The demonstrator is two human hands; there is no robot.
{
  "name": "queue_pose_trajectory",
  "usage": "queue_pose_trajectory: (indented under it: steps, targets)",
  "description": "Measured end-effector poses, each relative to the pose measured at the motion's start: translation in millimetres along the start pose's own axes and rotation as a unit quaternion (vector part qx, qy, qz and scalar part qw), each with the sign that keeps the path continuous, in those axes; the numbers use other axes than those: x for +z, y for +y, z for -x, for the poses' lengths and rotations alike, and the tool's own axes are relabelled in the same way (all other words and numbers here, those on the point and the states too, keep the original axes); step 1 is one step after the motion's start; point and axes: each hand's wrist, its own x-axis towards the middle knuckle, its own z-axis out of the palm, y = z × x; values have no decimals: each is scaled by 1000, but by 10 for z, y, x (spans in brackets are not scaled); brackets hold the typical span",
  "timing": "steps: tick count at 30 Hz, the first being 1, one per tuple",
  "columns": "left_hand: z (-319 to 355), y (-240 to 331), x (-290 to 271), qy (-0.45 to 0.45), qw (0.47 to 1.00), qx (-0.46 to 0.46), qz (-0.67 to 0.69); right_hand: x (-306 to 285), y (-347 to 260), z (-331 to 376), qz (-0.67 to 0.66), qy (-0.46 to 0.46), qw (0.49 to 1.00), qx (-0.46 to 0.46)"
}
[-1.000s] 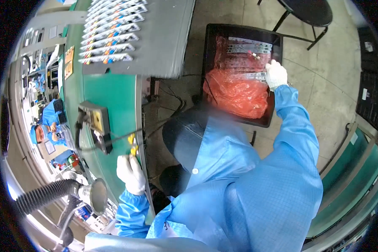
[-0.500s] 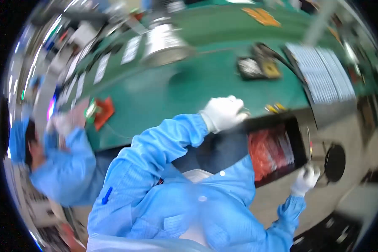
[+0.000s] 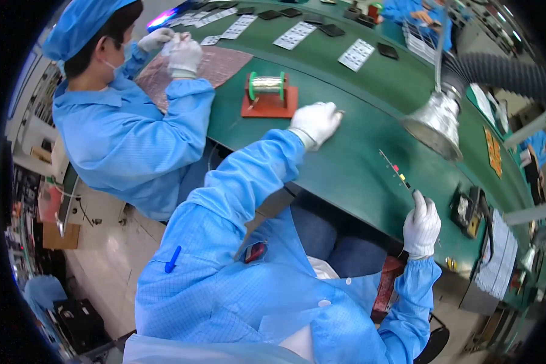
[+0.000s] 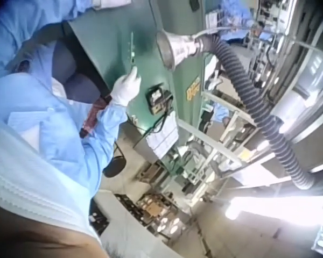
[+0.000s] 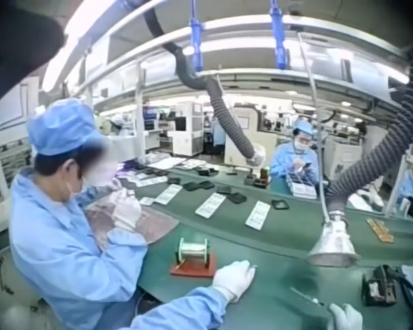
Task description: Soldering components onto printed circuit boards at a factory workbench.
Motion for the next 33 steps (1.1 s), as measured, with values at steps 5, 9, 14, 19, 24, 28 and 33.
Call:
queue_pose_trajectory:
  steps: [5,9,14,19,24,28,33]
  targets:
    - [27,140,-36,-5,999,25,32,502,123,-467,2,-25,1000,-17]
    - [2,148,-10,-33,999,26,25,769,383,-500,1,-37,999,-33]
    - [-133,387,182,0,998,44,37,821,679,-423,-26,-20,999,-26]
    - [-320,689,653,162,978,131,16,780,862,-483,-56,-17,998,-23]
    - [-356,784,688,80,988,134,5,756,941,-472,-113,-18,993,26]
    - [-375,785,723,104,985,140,11,706,939,-485,-149,-25,988,17]
    - [-406,798,707,93,988,116,44,753,1032,-425,-168,-52,984,6]
